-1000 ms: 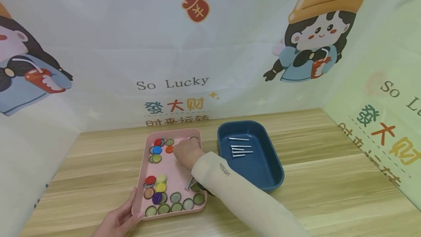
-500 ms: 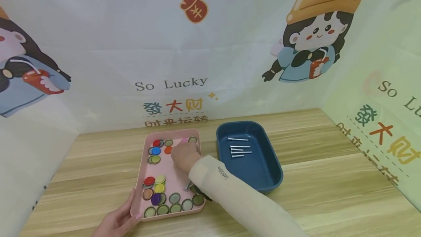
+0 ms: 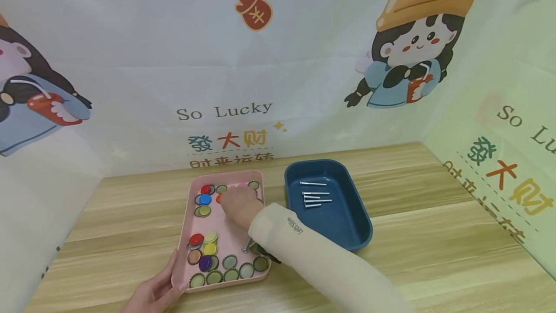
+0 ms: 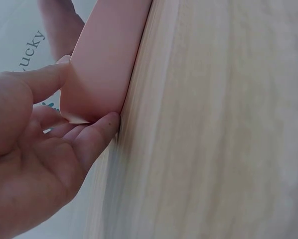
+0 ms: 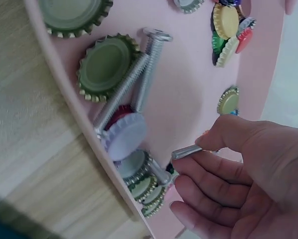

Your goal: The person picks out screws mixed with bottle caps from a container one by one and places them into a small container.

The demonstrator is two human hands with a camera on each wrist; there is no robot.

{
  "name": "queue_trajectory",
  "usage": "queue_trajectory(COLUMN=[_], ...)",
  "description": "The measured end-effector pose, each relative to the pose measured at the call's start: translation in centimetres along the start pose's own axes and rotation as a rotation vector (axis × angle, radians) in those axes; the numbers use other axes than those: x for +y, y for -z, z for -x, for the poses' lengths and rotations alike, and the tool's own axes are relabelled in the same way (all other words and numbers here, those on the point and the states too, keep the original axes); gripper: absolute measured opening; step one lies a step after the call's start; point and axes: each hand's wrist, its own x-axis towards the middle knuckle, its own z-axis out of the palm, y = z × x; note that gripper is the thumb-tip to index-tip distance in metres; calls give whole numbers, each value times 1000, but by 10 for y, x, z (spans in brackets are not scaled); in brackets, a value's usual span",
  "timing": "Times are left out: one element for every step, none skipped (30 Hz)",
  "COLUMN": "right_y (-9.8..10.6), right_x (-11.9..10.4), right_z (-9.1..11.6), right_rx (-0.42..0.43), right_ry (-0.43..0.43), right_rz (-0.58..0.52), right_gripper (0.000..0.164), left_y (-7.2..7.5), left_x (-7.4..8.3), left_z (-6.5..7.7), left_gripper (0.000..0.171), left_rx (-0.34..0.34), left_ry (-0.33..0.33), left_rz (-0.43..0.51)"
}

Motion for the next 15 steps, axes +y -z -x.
queue_trajectory(right_y=[1, 1, 2, 2, 3, 4, 4, 5, 6, 8, 9, 10, 11, 12, 12], right_x=[1, 2, 4, 5, 6, 8, 9, 11, 12, 14, 16, 18, 19, 21, 23], right_z=[0, 1, 1, 2, 3, 4, 5, 6, 7, 8, 10, 10, 11, 12, 13], right_rx=[13, 22, 27, 32, 30, 29, 28, 26, 29, 29, 28, 33, 36, 39, 40], right_ry=[10, 22, 34, 43, 51, 63, 72, 85, 96, 105, 111, 117, 122, 125, 131], right_rz=[5, 12, 12, 10, 11, 17, 18, 21, 21, 26, 34, 44, 48, 64, 77], right_gripper=[16, 15, 14, 13, 12, 13, 13, 14, 15, 16, 17, 18, 17, 18, 17], left_y=[0, 0, -1, -1, -1, -1, -1, -1, -1, -1, -1, -2, -2, -2, -2], left_x=[0, 0, 1, 1, 1, 1, 0, 0, 0, 0, 0, -1, -1, -1, -1], left_z=[0, 0, 0, 0, 0, 0, 1, 0, 0, 0, 0, 0, 0, 0, 0], left_gripper=[89, 89, 89, 89, 89, 89, 89, 89, 89, 89, 89, 89, 89, 89, 89], left_rx=[1, 1, 3, 6, 6, 8, 9, 11, 12, 12, 12, 13, 14, 14, 15], left_ry=[3, 5, 8, 11, 12, 12, 13, 13, 14, 15, 18, 20, 21, 21, 22], left_rz=[0, 1, -1, -2, -3, -4, -7, -8, -6, -5, -5, -4, -3, 1, 0])
